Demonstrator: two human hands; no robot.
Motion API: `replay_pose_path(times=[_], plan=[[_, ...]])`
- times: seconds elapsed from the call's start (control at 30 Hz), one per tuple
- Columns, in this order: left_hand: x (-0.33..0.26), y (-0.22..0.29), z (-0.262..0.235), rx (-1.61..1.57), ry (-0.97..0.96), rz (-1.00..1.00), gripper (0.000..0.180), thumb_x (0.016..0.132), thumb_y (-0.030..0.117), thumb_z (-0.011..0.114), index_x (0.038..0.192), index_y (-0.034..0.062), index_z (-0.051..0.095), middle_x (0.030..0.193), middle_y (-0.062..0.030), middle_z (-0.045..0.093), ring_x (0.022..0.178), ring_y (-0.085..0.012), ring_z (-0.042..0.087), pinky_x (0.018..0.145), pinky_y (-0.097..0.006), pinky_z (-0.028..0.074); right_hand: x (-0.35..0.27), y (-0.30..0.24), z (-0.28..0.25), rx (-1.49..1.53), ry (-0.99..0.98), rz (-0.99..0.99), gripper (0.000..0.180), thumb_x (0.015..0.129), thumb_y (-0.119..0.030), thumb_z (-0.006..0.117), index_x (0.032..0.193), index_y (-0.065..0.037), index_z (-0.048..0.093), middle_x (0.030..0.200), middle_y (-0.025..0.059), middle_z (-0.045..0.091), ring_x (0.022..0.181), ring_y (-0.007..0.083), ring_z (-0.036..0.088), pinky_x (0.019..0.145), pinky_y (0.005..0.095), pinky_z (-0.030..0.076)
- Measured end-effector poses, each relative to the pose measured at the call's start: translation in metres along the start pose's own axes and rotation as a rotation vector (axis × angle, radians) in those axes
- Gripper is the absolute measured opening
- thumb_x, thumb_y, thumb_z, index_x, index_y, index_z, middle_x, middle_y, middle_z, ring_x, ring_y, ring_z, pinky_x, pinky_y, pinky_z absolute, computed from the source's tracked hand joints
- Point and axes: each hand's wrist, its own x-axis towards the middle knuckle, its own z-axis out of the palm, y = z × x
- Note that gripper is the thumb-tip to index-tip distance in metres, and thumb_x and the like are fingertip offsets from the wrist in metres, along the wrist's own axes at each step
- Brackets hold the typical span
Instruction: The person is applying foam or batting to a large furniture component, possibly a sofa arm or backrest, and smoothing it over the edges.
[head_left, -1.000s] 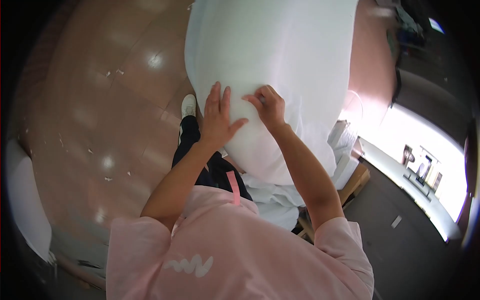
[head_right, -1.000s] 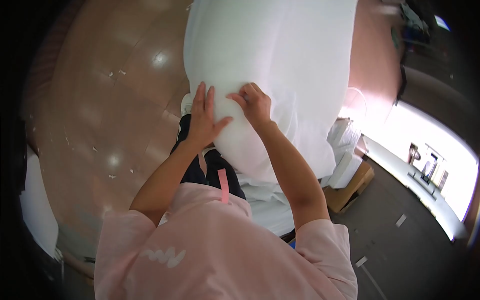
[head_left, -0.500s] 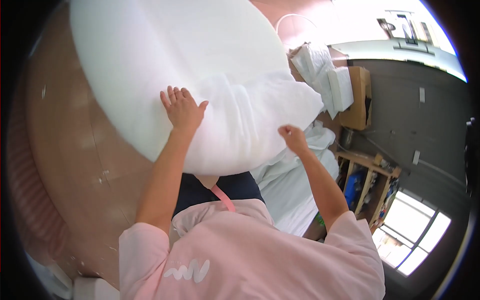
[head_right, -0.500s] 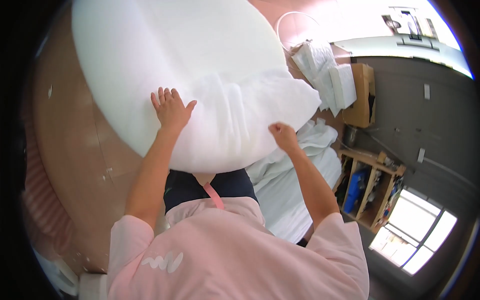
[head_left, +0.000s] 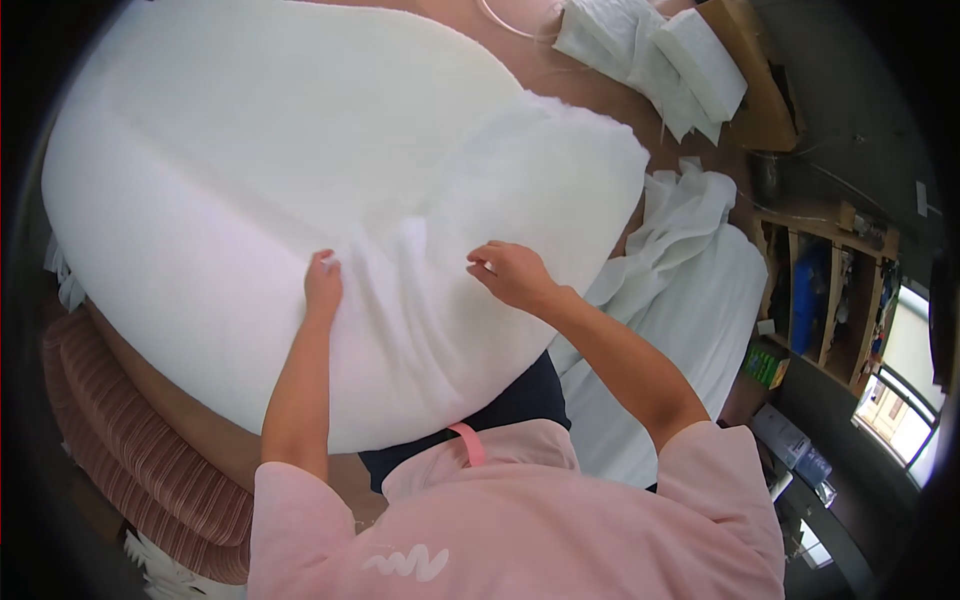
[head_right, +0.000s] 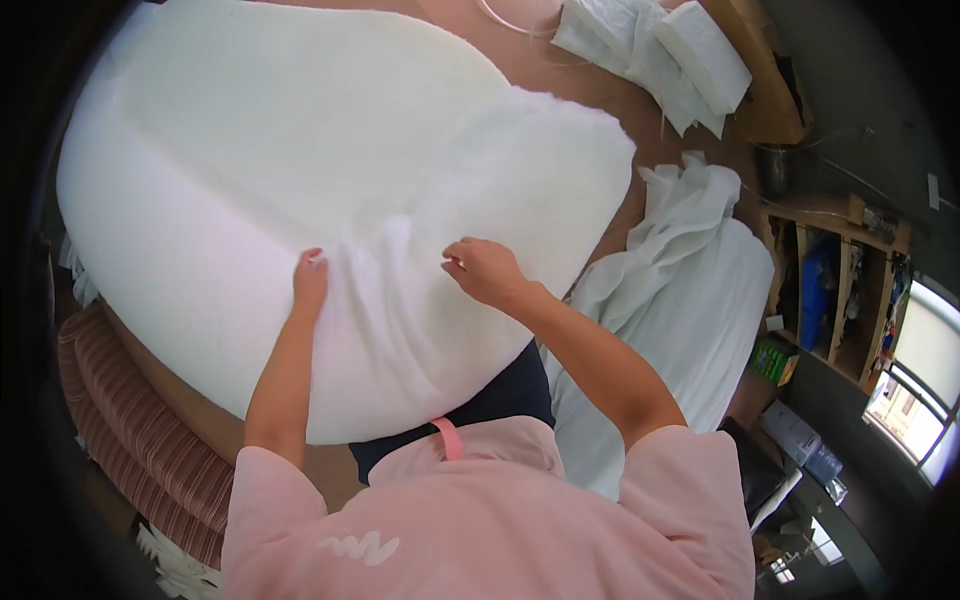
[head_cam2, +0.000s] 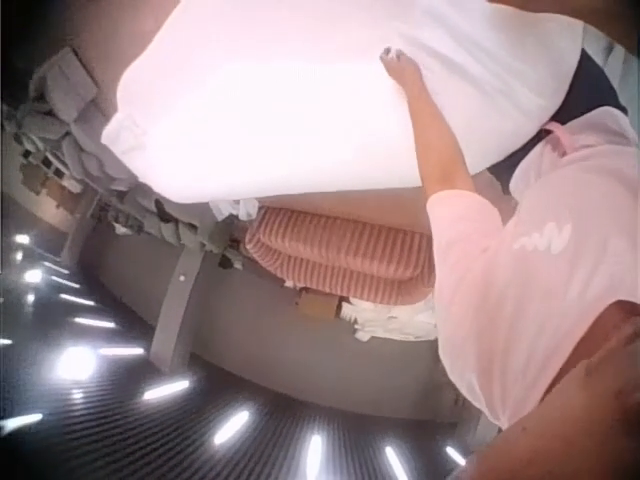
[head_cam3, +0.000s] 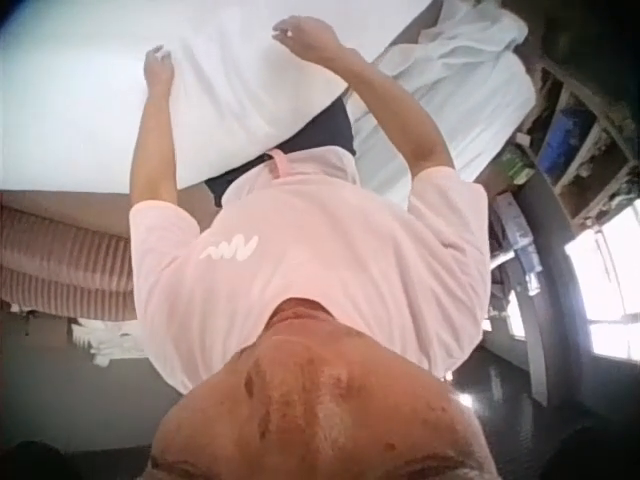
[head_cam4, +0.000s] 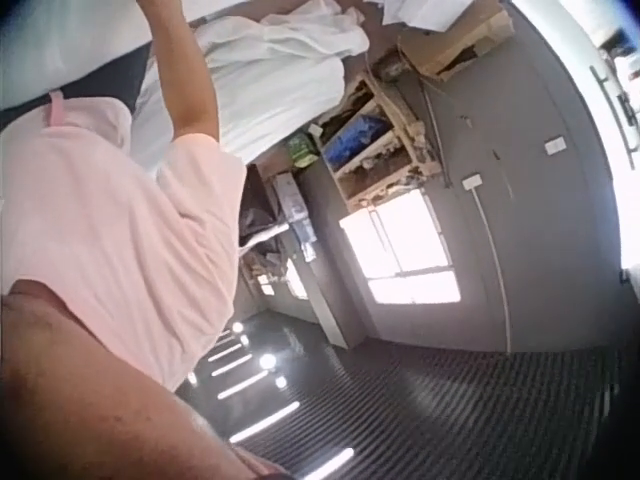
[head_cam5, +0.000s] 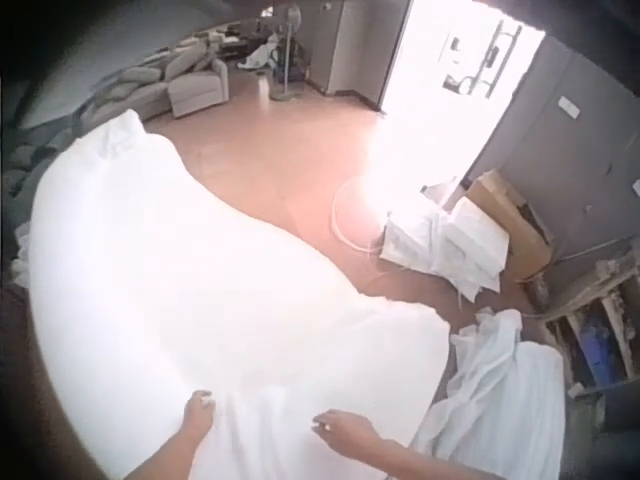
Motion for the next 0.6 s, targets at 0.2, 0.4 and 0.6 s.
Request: replay_pose_path(times=[0.2,0.4,0.6], plan=[[-0.008,0.067,-0.088,-0.168,-0.518,-0.176,0.046,0.087,0.024,0.071,0.122,-0.0029,0.060,0.113,-0.0146,0.067,0.105,-0.0243,0.063,0.087,-0.037,0.052,0.090,0.005,0.041,-0.079,-0.058,0.041,0.036,0.092,-0.024,0.064,0.125,-0.010,0.061,0.132,0.0099,0.057,0.106,0.0309,0.062,0.090,0.0414,0.050],[0.031,0.026,-0.082,0.265,-0.155,0.148,0.035,0.086,0.024,0.071,0.110,-0.0007,0.066,0.100,-0.0186,0.071,0.096,-0.0300,0.068,0.082,-0.041,0.053,0.184,0.042,0.077,-0.203,-0.484,0.164,0.070,0.083,-0.058,0.068,0.132,-0.010,0.057,0.139,0.0076,0.055,0.112,0.0278,0.060,0.098,0.0446,0.045],[0.033,0.023,-0.031,0.558,-0.196,0.060,0.016,0.089,0.019,0.066,0.098,0.0060,0.064,0.095,-0.0147,0.070,0.091,-0.0359,0.065,0.077,-0.046,0.052,0.207,0.052,0.054,0.030,-0.891,0.337,0.042,0.083,-0.049,0.074,0.094,-0.008,0.071,0.084,0.0020,0.068,0.086,0.0171,0.059,0.084,0.0346,0.046]])
